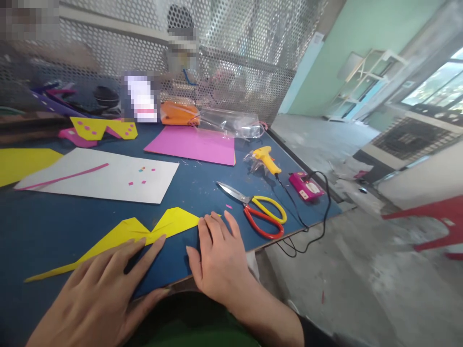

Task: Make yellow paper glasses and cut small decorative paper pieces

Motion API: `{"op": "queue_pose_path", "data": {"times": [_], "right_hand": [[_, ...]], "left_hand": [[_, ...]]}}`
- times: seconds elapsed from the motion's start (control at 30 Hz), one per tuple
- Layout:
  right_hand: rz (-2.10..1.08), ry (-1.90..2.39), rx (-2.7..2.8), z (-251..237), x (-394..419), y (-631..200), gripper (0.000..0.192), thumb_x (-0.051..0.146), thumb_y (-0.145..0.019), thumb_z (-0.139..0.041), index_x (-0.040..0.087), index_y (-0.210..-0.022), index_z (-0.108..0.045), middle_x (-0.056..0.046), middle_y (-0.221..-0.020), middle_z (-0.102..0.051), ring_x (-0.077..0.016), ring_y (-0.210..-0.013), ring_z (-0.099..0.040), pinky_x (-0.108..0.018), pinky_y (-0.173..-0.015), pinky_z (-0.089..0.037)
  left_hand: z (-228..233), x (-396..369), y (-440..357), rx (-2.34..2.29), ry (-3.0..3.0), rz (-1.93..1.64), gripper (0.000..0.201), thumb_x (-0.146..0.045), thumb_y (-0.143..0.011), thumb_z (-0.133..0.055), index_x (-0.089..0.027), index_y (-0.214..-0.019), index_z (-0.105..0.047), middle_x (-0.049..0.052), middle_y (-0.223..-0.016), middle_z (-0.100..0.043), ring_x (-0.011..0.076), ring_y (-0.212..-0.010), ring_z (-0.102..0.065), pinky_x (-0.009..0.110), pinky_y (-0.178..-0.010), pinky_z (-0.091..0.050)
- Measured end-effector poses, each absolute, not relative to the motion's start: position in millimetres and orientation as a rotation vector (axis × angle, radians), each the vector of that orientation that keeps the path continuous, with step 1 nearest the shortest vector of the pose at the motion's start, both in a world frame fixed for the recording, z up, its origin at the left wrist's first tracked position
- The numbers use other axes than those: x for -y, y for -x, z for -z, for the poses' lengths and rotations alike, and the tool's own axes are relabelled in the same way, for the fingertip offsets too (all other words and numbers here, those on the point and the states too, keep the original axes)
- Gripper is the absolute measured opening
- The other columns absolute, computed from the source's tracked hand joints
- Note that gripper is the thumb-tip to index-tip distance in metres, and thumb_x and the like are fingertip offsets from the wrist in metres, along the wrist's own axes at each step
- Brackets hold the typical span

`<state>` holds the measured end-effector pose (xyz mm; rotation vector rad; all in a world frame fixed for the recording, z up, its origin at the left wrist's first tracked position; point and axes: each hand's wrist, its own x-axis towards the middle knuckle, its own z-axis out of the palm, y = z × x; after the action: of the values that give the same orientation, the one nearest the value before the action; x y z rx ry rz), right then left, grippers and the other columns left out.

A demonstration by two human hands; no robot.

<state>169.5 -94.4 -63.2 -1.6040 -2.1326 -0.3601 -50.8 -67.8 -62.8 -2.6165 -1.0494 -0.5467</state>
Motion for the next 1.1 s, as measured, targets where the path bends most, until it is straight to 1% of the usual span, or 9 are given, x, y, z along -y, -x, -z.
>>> {"op": "queue_pose_path", "data": {"times": [0.2,0.3,0.37,0.43,0.57,0.73,0.87,1.0,1.1], "right_hand": [[0.342,1.586,2.185,62.3,99.4,-156.8,0.049,0.034,-0.098,-0.043,0.001,-0.132,-0.059,-0.02,-0.135,-0.061,-0.0329,-0.13,-0.051,-0.052,-0.115,-0.031],[0.228,1.399,2.275,63.6,99.1,-145.8,0.051,0.037,-0.098,-0.045,0.003,-0.133,-0.058,-0.016,-0.136,-0.061,-0.0296,-0.133,-0.048,-0.047,-0.118,-0.029],[0.189,1.329,2.288,66.8,98.5,-139.4,0.053,0.038,-0.097,-0.044,0.001,-0.132,-0.058,-0.018,-0.135,-0.061,-0.0288,-0.131,-0.049,-0.045,-0.118,-0.03],[0.185,1.318,2.265,70.5,97.7,-135.5,0.054,0.038,-0.097,-0.043,0.0,-0.131,-0.058,-0.02,-0.135,-0.061,-0.0293,-0.13,-0.05,-0.044,-0.116,-0.033],[0.189,1.323,2.248,72.3,96.7,-135.0,0.054,0.038,-0.097,-0.042,0.0,-0.13,-0.059,-0.019,-0.132,-0.063,-0.0297,-0.127,-0.053,-0.045,-0.114,-0.034],[0.236,1.322,2.272,67.4,96.4,-136.8,0.051,0.036,-0.098,-0.041,0.0,-0.127,-0.062,-0.02,-0.126,-0.066,-0.0302,-0.121,-0.058,-0.046,-0.109,-0.037],[0.252,1.306,2.258,67.5,96.8,-136.6,0.048,0.032,-0.098,-0.042,0.0,-0.127,-0.062,-0.019,-0.125,-0.067,-0.0298,-0.119,-0.059,-0.046,-0.108,-0.037],[0.262,1.297,2.25,69.0,97.3,-136.3,0.045,0.03,-0.097,-0.043,0.001,-0.126,-0.063,-0.018,-0.124,-0.067,-0.0292,-0.118,-0.059,-0.046,-0.108,-0.036],[0.281,1.293,2.25,69.2,97.3,-136.2,0.044,0.029,-0.098,-0.043,0.002,-0.125,-0.064,-0.018,-0.125,-0.067,-0.0287,-0.118,-0.059,-0.045,-0.107,-0.037]], "left_hand": [[61.0,68.6,49.8,1.025,2.609,0.512,0.063,-0.052,-0.088,-0.054,-0.016,-0.139,-0.051,0.016,-0.115,-0.064,0.0336,-0.1,-0.06,0.047,-0.082,-0.045],[60.3,69.3,50.0,1.014,2.611,0.526,0.054,-0.04,-0.088,-0.053,-0.015,-0.136,-0.053,0.016,-0.114,-0.065,0.0328,-0.101,-0.06,0.047,-0.083,-0.045],[60.0,69.7,50.1,1.015,2.612,0.532,0.051,-0.031,-0.086,-0.052,-0.014,-0.134,-0.055,0.016,-0.113,-0.065,0.0326,-0.101,-0.06,0.047,-0.085,-0.045],[60.1,70.1,49.9,1.009,2.619,0.53,0.051,-0.028,-0.085,-0.052,-0.012,-0.133,-0.056,0.016,-0.113,-0.066,0.033,-0.102,-0.06,0.048,-0.085,-0.044],[60.0,71.3,49.0,1.014,2.639,0.532,0.053,-0.029,-0.084,-0.052,-0.009,-0.132,-0.056,0.016,-0.117,-0.068,0.0333,-0.105,-0.06,0.047,-0.088,-0.043],[58.2,77.0,54.5,1.059,2.636,0.517,0.054,-0.037,-0.087,-0.054,-0.002,-0.128,-0.059,0.018,-0.125,-0.067,0.0338,-0.113,-0.059,0.047,-0.1,-0.038],[57.2,84.9,67.0,1.148,2.55,0.481,0.06,-0.05,-0.092,-0.049,-0.003,-0.129,-0.059,0.018,-0.127,-0.067,0.0355,-0.114,-0.06,0.053,-0.109,-0.03],[56.5,89.4,80.5,1.218,2.496,0.5,0.061,-0.052,-0.091,-0.05,-0.006,-0.129,-0.06,0.016,-0.127,-0.068,0.0352,-0.114,-0.061,0.055,-0.113,-0.025],[54.9,89.5,90.7,1.182,2.463,0.461,0.061,-0.051,-0.089,-0.053,-0.004,-0.127,-0.06,0.018,-0.123,-0.069,0.0374,-0.113,-0.061,0.059,-0.112,-0.024]]}}
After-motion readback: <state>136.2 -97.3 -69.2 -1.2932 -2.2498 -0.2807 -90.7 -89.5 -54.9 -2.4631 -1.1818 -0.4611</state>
